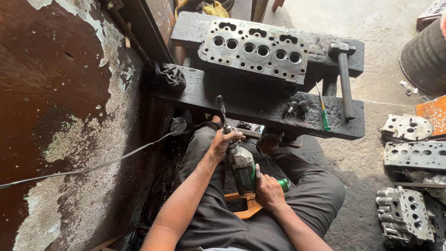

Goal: The person uses a power drill to work on an engine cylinder head while sitting on the floor, holding the drill by hand and positioning it over the valve ports.

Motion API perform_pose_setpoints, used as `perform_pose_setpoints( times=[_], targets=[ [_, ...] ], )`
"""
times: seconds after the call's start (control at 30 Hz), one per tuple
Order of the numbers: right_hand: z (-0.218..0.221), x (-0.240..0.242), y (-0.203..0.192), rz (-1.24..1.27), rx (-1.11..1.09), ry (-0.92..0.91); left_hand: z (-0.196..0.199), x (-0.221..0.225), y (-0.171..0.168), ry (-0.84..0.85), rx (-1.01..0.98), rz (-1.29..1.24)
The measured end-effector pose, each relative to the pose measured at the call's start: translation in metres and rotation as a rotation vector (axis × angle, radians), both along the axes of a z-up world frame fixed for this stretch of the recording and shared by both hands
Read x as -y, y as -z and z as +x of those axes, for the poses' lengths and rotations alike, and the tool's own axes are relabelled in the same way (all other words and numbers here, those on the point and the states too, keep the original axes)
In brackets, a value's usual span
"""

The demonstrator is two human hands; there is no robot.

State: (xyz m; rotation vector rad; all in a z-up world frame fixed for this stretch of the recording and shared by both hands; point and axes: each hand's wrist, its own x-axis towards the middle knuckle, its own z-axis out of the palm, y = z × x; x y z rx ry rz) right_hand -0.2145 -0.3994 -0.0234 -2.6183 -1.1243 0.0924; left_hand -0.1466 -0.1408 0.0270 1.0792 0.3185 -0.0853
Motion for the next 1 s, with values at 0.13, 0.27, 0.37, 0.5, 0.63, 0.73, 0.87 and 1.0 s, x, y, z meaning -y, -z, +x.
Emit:
perform_pose_setpoints(
  times=[0.13,0.27,0.37,0.5,0.63,0.73,0.87,1.0],
  targets=[
    [0.000,0.000,0.001,0.016,-0.030,0.009,0.001,0.002,0.000,-0.019,0.001,-0.007],
    [0.001,0.002,0.003,0.048,-0.042,0.010,0.003,0.003,0.000,-0.007,-0.020,0.003],
    [0.000,0.001,0.005,0.050,-0.030,-0.005,0.003,0.002,-0.001,0.009,-0.041,0.013],
    [-0.001,0.003,0.009,0.080,-0.046,-0.026,0.002,0.002,-0.002,0.012,-0.007,0.008],
    [-0.003,0.004,0.013,0.077,-0.120,-0.022,0.000,0.000,-0.007,0.079,0.016,-0.015],
    [-0.003,0.003,0.017,0.129,-0.140,-0.039,0.001,-0.002,-0.011,0.113,0.002,-0.076],
    [-0.004,0.005,0.023,0.117,-0.142,-0.056,0.000,-0.001,-0.016,0.112,0.002,-0.078],
    [-0.003,0.004,0.029,0.179,-0.152,-0.087,-0.001,-0.004,-0.018,0.196,0.054,-0.158]
  ],
)
